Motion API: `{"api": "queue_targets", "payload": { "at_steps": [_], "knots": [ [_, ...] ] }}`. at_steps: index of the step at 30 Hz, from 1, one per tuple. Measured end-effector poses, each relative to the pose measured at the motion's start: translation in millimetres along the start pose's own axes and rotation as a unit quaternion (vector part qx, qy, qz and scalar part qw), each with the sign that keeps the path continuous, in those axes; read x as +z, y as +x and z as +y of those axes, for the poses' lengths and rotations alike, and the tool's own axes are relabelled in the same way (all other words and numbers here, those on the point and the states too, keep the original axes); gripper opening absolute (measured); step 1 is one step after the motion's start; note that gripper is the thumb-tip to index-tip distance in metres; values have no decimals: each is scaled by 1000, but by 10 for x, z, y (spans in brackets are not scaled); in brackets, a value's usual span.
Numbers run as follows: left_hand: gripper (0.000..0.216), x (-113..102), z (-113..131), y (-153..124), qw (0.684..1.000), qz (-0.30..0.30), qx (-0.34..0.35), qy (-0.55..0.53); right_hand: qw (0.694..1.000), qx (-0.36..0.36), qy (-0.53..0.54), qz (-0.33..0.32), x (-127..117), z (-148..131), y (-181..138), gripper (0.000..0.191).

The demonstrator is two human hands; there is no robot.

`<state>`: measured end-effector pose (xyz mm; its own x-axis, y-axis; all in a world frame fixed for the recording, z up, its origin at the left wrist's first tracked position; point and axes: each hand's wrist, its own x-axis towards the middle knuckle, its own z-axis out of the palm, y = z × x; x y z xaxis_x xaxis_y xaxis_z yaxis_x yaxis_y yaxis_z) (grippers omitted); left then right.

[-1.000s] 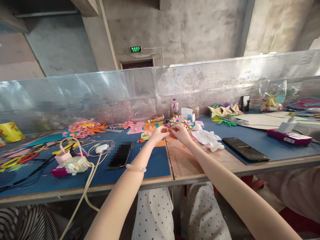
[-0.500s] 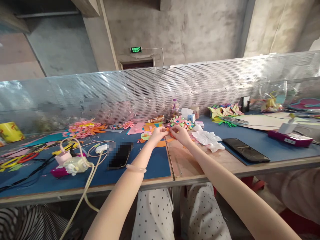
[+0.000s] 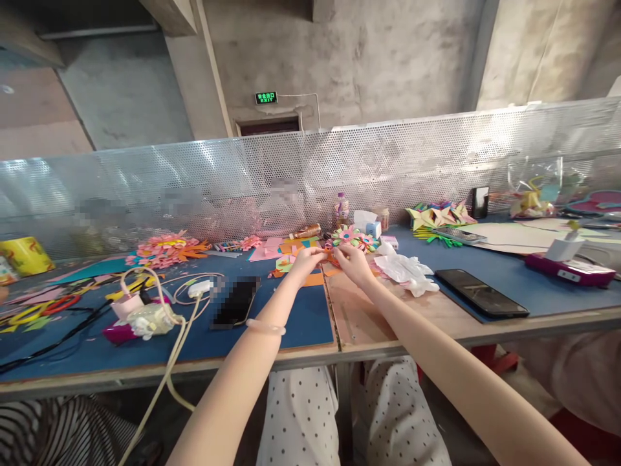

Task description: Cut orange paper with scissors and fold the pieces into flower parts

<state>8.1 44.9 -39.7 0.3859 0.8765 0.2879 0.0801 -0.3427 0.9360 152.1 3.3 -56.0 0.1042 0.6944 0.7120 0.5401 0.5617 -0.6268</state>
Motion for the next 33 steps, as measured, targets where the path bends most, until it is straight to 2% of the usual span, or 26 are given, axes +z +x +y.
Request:
{"api": "queue_targets", "payload": {
  "at_steps": [3, 5, 8, 13, 15, 22, 33],
  "knots": [
    [15, 12, -6, 7, 999, 3, -9, -32, 981, 122, 147, -37, -46, 22, 47, 36],
    [13, 23, -5, 8, 999, -1, -16, -52, 963, 169, 203, -45, -71, 53, 74, 35],
    [13, 34, -4, 9, 997, -9, -11, -70, 942, 207, 258, -52, -92, 106, 93, 32],
    [17, 34, -20, 26, 995, -16, 18, -96, 890, 239, 368, -124, -88, 181, 82, 30],
    [19, 33, -28, 34, 994, -19, 18, -107, 879, 237, 390, -141, -84, 201, 75, 30],
    [21, 29, -31, 36, 994, -34, 15, -99, 873, 216, 399, -178, -89, 230, 58, 28],
    [23, 35, -7, 17, 998, -33, 36, -27, 885, 228, 370, -167, -67, 265, 70, 32]
  ]
}}
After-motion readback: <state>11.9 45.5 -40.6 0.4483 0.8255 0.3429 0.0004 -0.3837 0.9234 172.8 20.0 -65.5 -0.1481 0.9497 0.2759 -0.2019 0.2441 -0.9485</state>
